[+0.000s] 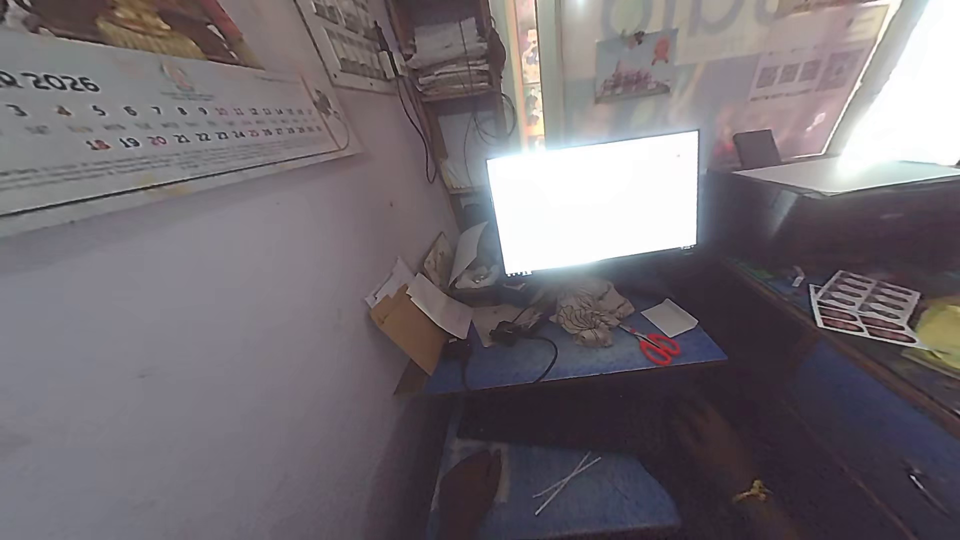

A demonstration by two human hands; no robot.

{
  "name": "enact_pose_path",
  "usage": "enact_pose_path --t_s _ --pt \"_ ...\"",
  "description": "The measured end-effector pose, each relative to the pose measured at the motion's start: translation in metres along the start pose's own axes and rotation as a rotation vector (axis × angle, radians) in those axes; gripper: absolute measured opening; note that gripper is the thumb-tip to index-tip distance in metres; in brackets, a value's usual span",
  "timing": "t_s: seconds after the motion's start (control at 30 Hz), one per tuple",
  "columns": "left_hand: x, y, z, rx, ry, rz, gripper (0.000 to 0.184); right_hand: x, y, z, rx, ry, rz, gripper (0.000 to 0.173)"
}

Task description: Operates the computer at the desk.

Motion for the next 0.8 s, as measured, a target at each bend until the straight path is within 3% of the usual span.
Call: enact_pose_path --t_s 0.53,0.8 --pt "0.0018 0.0024 -0.0025 0.040 0.026 0.036 0.059 -0.0065 0.0044 -0.0066 -0.022 -0.033 0.035 0.045" --pt "0.0010 0.0009 -0.0004 0.034 0.017 0.038 0.061 -0.0075 0.0044 -0.0045 0.044 -0.070 -0.063 0.048"
Point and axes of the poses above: each hand's wrist, its own y-axis towards the middle knuckle, its own x-axis out of the back of the hand, z = x × y, the point moved 3 cm from there along y, towards the middle knuckle
